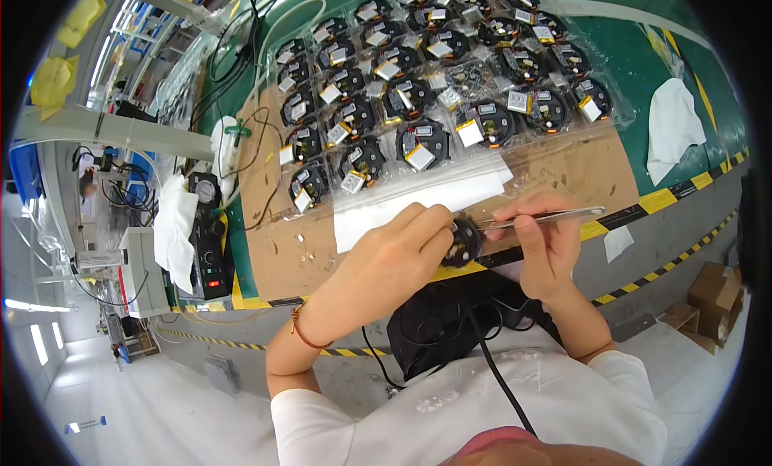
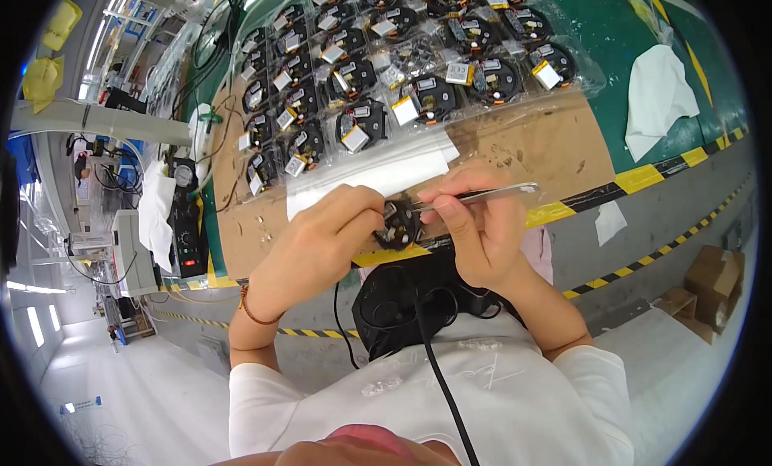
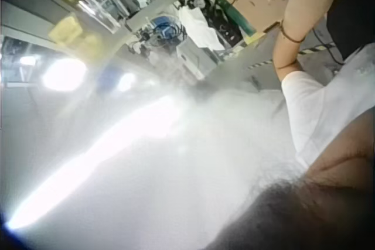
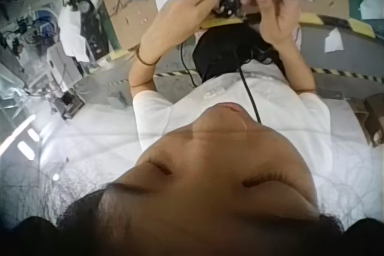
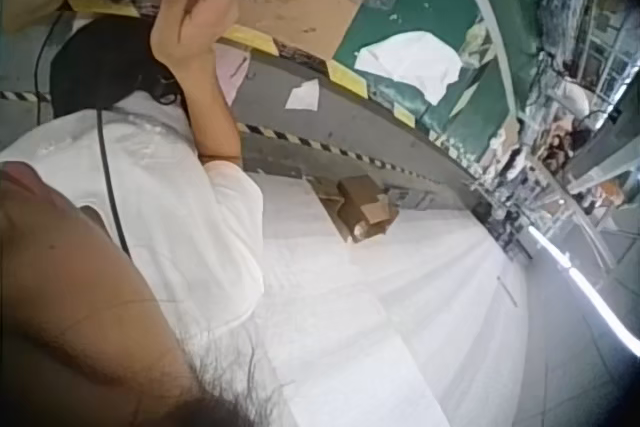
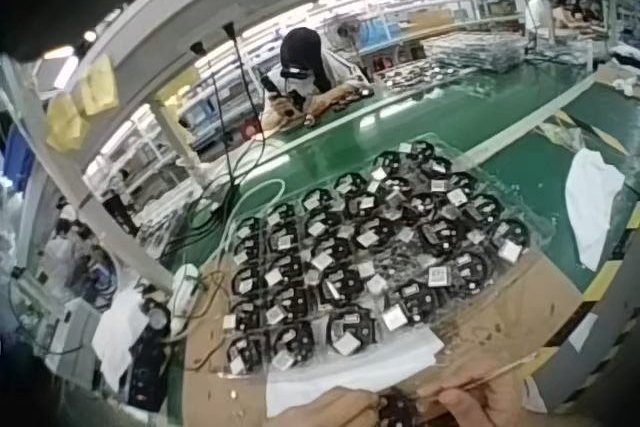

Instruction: The person picks up a battery with tweezers and places it into a watch casing, using the tweezers to press the connector into place before returning the watch to a tray. This process is repeated for several more watches.

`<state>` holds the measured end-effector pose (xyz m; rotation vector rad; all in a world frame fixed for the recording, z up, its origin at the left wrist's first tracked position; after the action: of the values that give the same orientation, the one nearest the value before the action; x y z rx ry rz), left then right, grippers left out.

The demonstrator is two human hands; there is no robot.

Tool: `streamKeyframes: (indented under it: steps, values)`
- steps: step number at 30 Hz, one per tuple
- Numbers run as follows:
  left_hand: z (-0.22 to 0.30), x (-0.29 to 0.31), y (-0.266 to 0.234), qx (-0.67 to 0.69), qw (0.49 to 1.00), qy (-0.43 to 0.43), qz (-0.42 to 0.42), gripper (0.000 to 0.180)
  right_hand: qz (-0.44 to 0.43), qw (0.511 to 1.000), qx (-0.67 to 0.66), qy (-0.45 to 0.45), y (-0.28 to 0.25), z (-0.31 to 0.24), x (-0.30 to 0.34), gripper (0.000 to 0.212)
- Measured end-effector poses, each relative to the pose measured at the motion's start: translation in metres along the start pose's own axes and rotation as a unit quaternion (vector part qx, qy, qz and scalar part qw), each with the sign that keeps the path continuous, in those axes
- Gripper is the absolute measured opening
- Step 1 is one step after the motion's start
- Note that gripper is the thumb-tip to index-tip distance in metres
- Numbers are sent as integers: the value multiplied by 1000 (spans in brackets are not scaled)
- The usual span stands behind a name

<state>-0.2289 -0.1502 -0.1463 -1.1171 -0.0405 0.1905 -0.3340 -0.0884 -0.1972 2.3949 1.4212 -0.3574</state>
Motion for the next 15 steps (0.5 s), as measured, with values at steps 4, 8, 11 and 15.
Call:
streamKeyframes:
  steps: [4,8,11,15]
  values:
    - [11,3,0,-52,997,62,5,14,-27,999,-10,-31,2,-6,5,16]
    - [15,1,9,-44,991,124,19,13,-151,977,119,-89,27,-19,-3,11]
    - [21,0,6,-33,982,177,53,12,-145,973,156,-85,30,-18,-5,18]
    - [11,-5,5,-54,992,103,48,16,-140,978,153,-6,29,-4,-5,22]
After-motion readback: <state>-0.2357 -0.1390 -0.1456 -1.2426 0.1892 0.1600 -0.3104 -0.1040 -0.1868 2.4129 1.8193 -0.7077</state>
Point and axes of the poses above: each hand's wrist, its own x-axis away from the middle knuckle, its own y-axis out of the palm, z = x × y, the point moved 10 cm from there along -x, towards the middle knuckle, and after that the axes turned 3 degrees about x, right-handed, at the moved point
